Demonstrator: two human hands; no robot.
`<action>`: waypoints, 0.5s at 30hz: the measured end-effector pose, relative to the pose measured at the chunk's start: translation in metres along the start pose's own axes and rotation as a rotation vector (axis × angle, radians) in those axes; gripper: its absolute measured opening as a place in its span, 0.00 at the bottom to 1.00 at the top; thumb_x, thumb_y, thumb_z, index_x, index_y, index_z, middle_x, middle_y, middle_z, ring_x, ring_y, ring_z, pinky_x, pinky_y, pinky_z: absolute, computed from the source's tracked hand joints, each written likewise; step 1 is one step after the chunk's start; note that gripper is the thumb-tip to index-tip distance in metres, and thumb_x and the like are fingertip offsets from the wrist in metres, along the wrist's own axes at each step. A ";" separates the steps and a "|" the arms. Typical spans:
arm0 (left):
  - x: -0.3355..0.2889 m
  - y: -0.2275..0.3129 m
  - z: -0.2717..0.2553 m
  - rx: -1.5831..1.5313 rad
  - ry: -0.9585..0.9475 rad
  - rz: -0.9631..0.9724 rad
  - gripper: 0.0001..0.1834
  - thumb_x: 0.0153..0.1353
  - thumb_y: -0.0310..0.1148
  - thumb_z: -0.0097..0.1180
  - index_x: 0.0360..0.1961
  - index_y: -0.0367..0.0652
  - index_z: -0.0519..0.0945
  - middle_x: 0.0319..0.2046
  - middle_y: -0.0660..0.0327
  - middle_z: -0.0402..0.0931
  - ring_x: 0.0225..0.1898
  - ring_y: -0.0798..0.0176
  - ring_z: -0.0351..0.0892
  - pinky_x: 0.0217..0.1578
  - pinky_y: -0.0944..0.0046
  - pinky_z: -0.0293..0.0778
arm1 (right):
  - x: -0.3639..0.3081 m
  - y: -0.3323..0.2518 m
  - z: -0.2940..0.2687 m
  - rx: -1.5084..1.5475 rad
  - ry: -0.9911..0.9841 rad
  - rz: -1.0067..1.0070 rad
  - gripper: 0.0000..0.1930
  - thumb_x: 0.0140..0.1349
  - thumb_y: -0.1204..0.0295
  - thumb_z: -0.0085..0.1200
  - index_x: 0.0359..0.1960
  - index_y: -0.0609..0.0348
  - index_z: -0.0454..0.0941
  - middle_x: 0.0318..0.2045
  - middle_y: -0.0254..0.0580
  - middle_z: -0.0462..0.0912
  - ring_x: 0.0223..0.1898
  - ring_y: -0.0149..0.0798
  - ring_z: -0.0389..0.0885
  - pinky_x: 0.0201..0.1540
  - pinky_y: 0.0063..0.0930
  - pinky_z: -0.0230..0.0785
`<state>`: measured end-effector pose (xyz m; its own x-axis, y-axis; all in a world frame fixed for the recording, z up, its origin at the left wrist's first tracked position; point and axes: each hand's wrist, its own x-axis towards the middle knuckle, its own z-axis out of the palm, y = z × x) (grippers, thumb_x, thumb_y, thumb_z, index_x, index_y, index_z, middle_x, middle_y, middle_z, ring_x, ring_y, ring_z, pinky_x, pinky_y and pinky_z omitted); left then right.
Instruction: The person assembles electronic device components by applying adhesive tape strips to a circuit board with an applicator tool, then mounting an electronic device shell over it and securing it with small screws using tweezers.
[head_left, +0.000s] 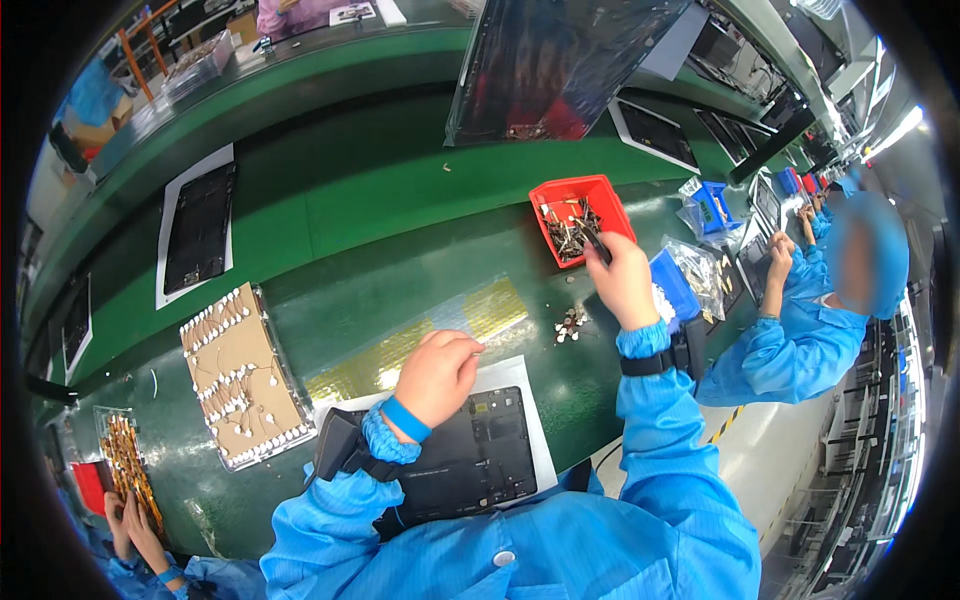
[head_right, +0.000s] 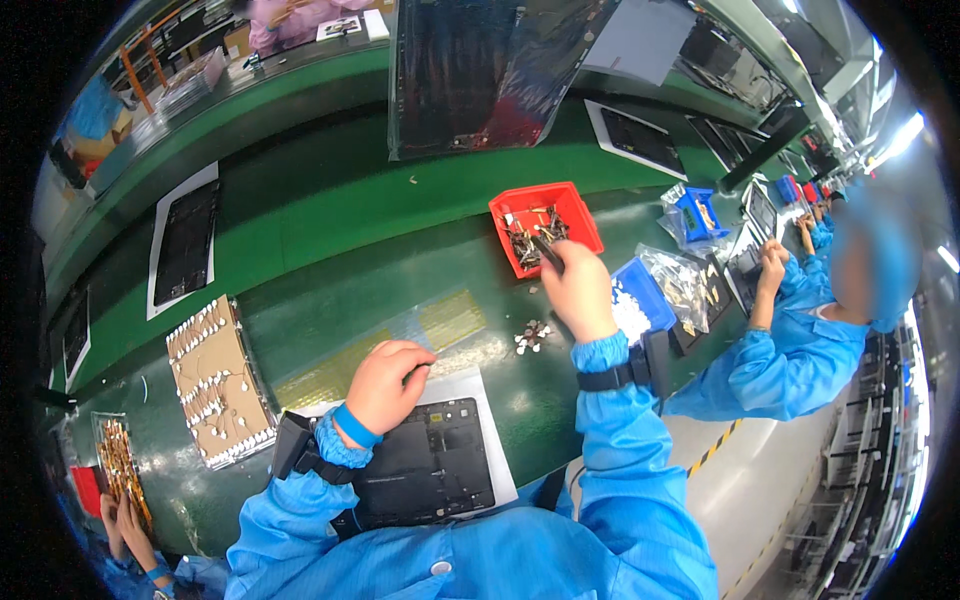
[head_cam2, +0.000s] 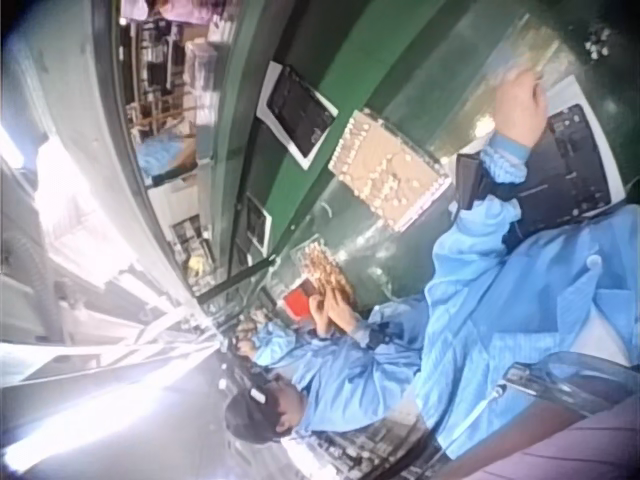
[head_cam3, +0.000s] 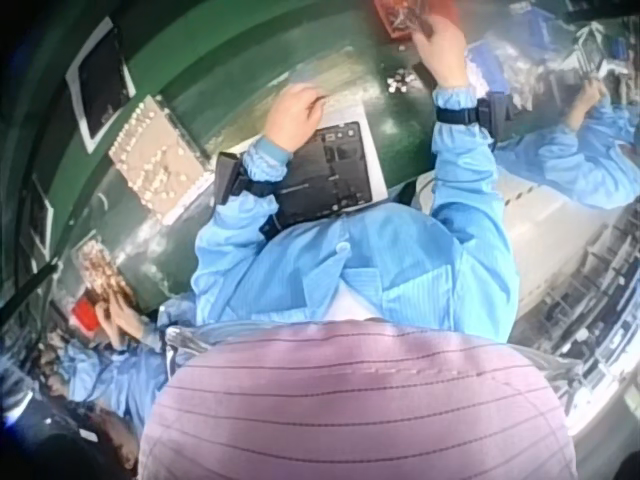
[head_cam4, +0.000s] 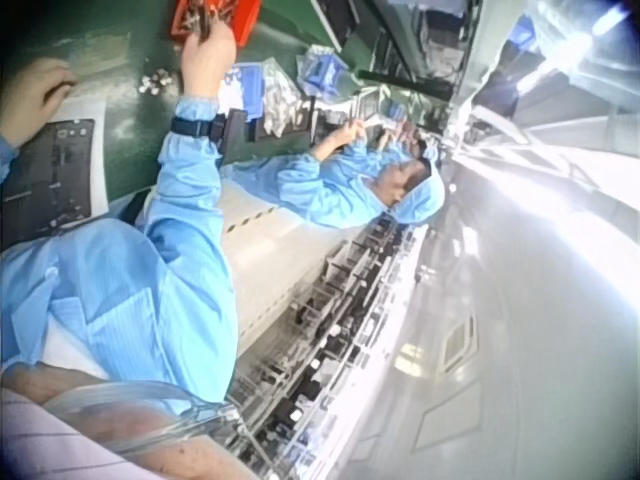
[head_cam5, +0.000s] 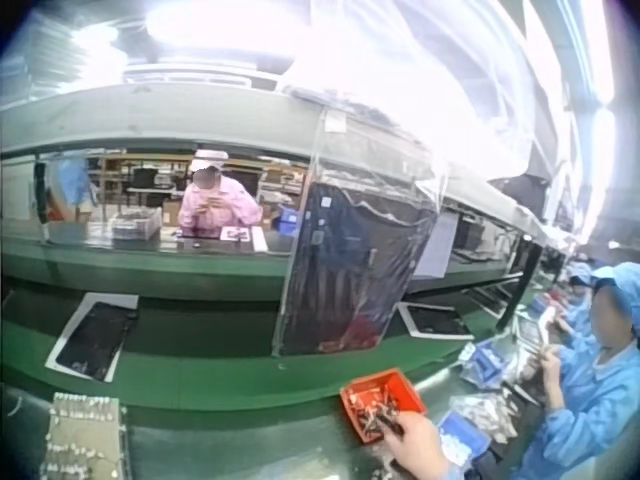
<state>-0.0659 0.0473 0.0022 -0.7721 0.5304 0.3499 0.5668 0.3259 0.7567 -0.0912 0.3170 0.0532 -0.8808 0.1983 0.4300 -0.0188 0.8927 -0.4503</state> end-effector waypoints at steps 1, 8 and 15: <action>-0.001 -0.001 -0.001 -0.002 0.027 -0.011 0.07 0.49 0.25 0.53 0.31 0.39 0.78 0.32 0.55 0.76 0.37 0.51 0.73 0.40 0.57 0.69 | 0.011 0.004 -0.002 -0.102 -0.021 -0.070 0.06 0.49 0.72 0.56 0.28 0.61 0.76 0.24 0.46 0.75 0.26 0.42 0.74 0.29 0.31 0.66; -0.008 -0.014 0.005 -0.029 0.097 -0.045 0.06 0.47 0.23 0.53 0.28 0.39 0.78 0.29 0.56 0.75 0.35 0.51 0.73 0.38 0.57 0.70 | 0.059 -0.001 0.008 -0.484 -0.535 0.042 0.12 0.40 0.66 0.62 0.27 0.57 0.80 0.28 0.47 0.79 0.35 0.48 0.78 0.37 0.38 0.70; -0.006 -0.013 0.002 -0.043 0.104 -0.027 0.05 0.46 0.24 0.54 0.27 0.39 0.78 0.28 0.56 0.75 0.35 0.52 0.73 0.38 0.57 0.70 | 0.066 -0.001 0.009 -0.566 -0.594 0.053 0.16 0.38 0.64 0.64 0.29 0.59 0.80 0.32 0.47 0.80 0.37 0.49 0.78 0.39 0.39 0.71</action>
<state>-0.0676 0.0416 -0.0108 -0.8141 0.4367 0.3827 0.5340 0.3043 0.7888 -0.1533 0.3249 0.0747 -0.9804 0.1405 -0.1378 0.1315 0.9886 0.0728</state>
